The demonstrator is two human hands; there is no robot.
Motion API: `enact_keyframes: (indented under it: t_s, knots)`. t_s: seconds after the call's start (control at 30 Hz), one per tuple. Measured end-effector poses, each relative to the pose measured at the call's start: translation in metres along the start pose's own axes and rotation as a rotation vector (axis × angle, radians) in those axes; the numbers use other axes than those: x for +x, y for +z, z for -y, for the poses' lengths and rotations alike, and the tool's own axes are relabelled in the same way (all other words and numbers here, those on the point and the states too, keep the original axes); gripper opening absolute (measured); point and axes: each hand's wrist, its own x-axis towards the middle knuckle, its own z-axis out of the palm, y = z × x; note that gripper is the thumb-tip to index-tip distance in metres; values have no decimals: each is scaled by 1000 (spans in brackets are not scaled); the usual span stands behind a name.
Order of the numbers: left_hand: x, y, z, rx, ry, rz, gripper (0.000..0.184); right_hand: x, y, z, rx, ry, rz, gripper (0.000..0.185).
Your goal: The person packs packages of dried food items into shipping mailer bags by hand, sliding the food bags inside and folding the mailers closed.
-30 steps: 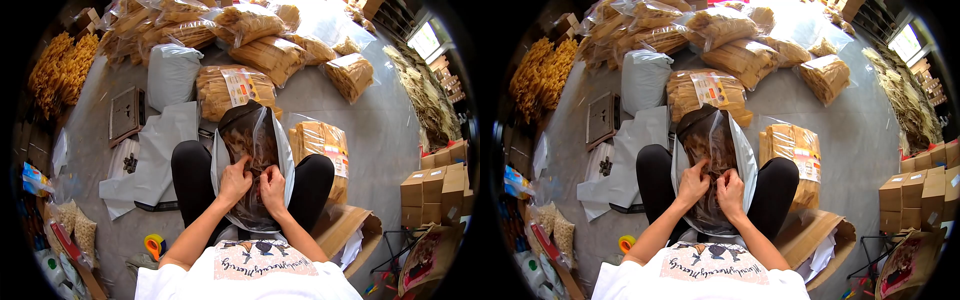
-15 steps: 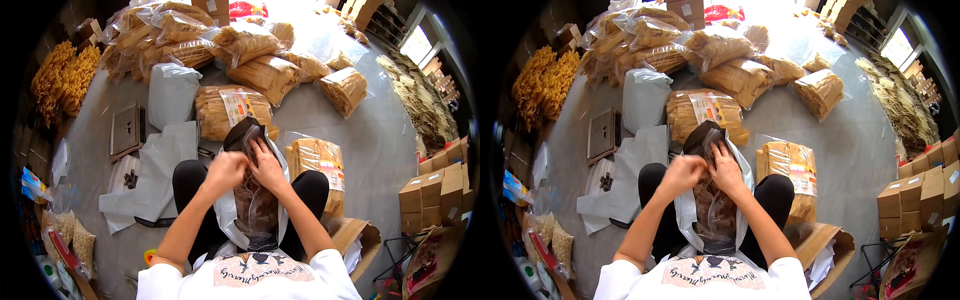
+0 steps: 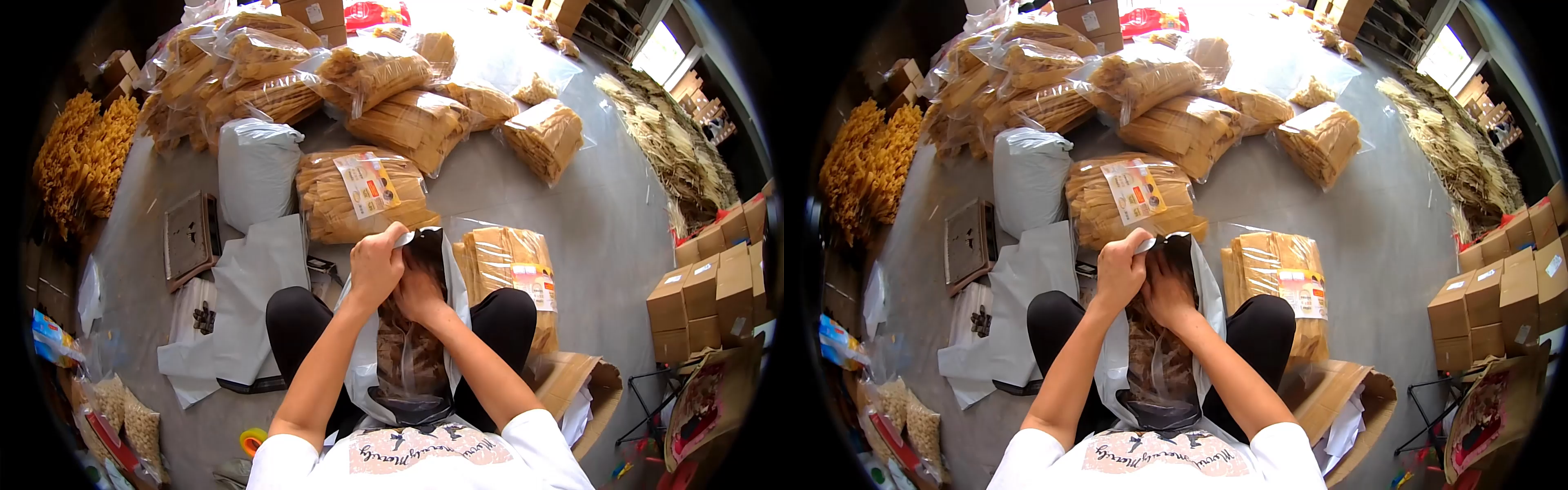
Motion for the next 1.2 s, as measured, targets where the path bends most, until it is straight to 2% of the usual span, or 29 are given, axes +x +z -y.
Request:
enact_keyframes:
  t_s: [0.07,0.2,0.23,0.37,0.4,0.43,0.5,0.53,0.6,0.7,0.73,0.77,0.83,0.9,0.97,1.03,1.1,1.13,1.17,1.2]
  knots:
    - [-2,-5,3,-52,31,-36,16,12,0,-7,45,49,100,39]
    - [-1,-19,-6,-10,118,31,16,39,20,-31,57,-32,149,34]
    - [-2,-18,-9,-7,126,25,16,43,5,-26,-76,-99,300,34]
    - [-5,-15,-7,-13,143,36,15,44,15,-27,72,-73,242,34]
    - [-3,-18,-6,-13,84,45,16,42,12,-22,93,-35,202,35]
    - [0,-22,-5,-11,22,56,17,45,0,-16,109,33,295,34]
    - [3,-29,-5,-34,-1,57,14,29,8,-21,228,-33,119,33]
    - [2,-31,-4,-36,18,55,13,25,-7,-3,229,-30,126,33]
    - [-3,-31,-5,-20,26,52,12,14,-31,29,31,230,162,33]
    - [-9,-29,-13,23,98,19,10,12,-16,27,89,270,151,31]
    - [-11,-28,-12,61,100,33,11,11,2,8,228,142,-16,32]
    - [-11,-27,-15,65,99,27,11,20,14,-12,261,12,59,34]
    - [-14,-22,-22,96,99,45,12,39,22,-36,100,-64,236,39]
    - [-12,-18,-21,115,138,23,11,46,16,-40,40,-16,343,44]
    - [-8,-19,-21,95,-25,-7,9,34,30,-37,147,30,56,47]
    - [-8,-26,-15,-11,-15,-62,10,22,11,-26,124,41,-5,46]
    - [-13,-37,-10,9,-11,0,21,12,-31,1,156,92,91,42]
    - [-17,-43,-12,14,-15,10,21,7,-53,19,81,152,63,39]
    - [-21,-49,-16,48,-76,35,35,-1,-63,26,36,89,-44,37]
    - [-25,-53,-18,80,-137,56,48,-4,-70,29,30,102,70,34]
